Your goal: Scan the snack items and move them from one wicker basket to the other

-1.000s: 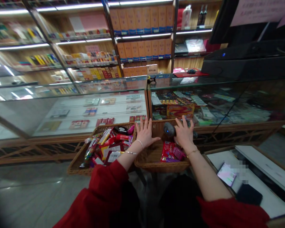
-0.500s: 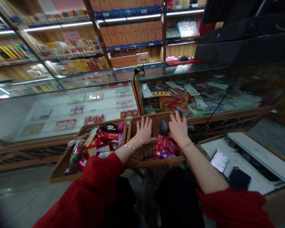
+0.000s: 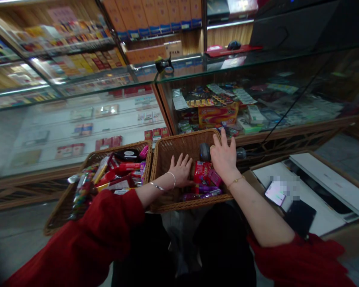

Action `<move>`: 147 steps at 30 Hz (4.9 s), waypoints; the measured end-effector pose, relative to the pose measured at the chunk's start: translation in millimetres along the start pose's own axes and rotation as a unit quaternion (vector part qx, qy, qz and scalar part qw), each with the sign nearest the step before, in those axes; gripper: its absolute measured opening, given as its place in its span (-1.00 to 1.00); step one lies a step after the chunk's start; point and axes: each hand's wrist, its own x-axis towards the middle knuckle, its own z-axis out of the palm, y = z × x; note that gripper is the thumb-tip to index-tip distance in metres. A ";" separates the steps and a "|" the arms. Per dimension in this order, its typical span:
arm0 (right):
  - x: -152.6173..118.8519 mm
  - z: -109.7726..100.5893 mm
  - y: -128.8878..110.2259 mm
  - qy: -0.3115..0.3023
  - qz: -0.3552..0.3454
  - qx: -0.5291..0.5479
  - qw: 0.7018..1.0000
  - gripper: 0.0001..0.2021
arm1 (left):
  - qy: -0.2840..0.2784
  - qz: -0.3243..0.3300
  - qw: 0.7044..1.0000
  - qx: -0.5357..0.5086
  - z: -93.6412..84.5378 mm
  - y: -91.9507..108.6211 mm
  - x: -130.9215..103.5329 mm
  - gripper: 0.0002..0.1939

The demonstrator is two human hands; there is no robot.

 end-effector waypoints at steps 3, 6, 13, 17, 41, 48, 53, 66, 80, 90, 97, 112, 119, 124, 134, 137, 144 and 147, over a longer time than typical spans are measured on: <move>-0.1 3.1 1.0 0.013 -0.001 0.011 1.000 -0.60 | -0.028 0.034 0.999 -0.009 -2.1 5.3 -2.6 -0.12; -0.5 3.9 1.8 0.013 0.000 0.024 1.000 -0.59 | -0.080 0.054 0.995 -0.025 -6.1 9.3 -5.3 -0.43; -1.0 4.9 3.2 0.017 -0.001 0.048 0.999 -0.58 | -0.237 0.084 0.966 -0.055 -10.4 1.7 -4.5 -0.75; -0.6 4.1 3.7 0.007 -0.001 0.061 0.998 -0.59 | -0.276 0.129 0.950 -0.063 -3.1 -4.3 -1.7 -0.77; 1.2 8.0 1.5 0.015 0.014 0.032 0.999 -0.72 | -0.066 0.127 0.950 -0.279 -48.4 -41.5 -8.0 -0.42; -0.7 11.7 -0.2 0.040 0.016 0.025 0.999 -0.74 | 0.040 0.139 0.807 -0.573 -43.2 -69.5 -31.2 -0.34; -1.4 11.5 1.3 0.062 0.015 0.026 0.998 -0.76 | 0.115 0.095 0.783 -0.604 -38.2 -72.7 -44.5 -0.48; 6.8 -5.3 -32.0 0.166 0.003 0.091 0.982 -0.67 | 0.361 -0.028 0.923 -0.133 -33.5 -78.3 -38.1 -0.54; 3.9 -5.7 -49.0 0.205 -0.071 0.153 0.964 -0.66 | 0.475 -0.104 0.872 -0.057 -19.7 -94.1 -38.4 -0.66; -2.7 -0.8 -66.0 0.235 -0.086 0.184 0.951 -0.68 | 0.484 -0.118 0.865 -0.065 -9.4 -99.5 -32.7 -0.67; -6.9 -0.6 -65.4 0.230 -0.080 0.190 0.951 -0.71 | 0.482 -0.130 0.865 -0.059 -8.8 -100.0 -31.5 -0.72; -6.1 -0.5 -64.3 0.235 -0.091 0.196 0.948 -0.73 | 0.482 -0.131 0.864 -0.056 -8.2 -99.3 -31.5 -0.77; -6.4 -0.6 -63.6 0.231 -0.090 0.191 0.950 -0.73 | 0.483 -0.134 0.864 -0.047 -7.4 -99.7 -30.7 -0.78; -5.8 0.2 -63.6 0.235 -0.095 0.202 0.946 -0.73 | 0.487 -0.135 0.862 -0.046 -7.1 -99.9 -30.4 -0.79; -5.3 0.1 -62.9 0.237 -0.101 0.213 0.942 -0.74 | 0.483 -0.133 0.864 -0.050 -6.6 -101.0 -30.5 -0.79; -5.0 -0.3 -62.9 0.238 -0.102 0.213 0.942 -0.74 | 0.484 -0.132 0.863 -0.051 -6.8 -101.2 -30.4 -0.79; -4.9 -0.1 -62.7 0.237 -0.104 0.217 0.941 -0.76 | 0.490 -0.127 0.861 -0.044 -5.1 -102.3 -29.4 -0.76; -5.3 1.0 -62.1 0.239 -0.102 0.214 0.942 -0.74 | 0.487 -0.126 0.863 -0.043 -4.5 -102.8 -29.4 -0.74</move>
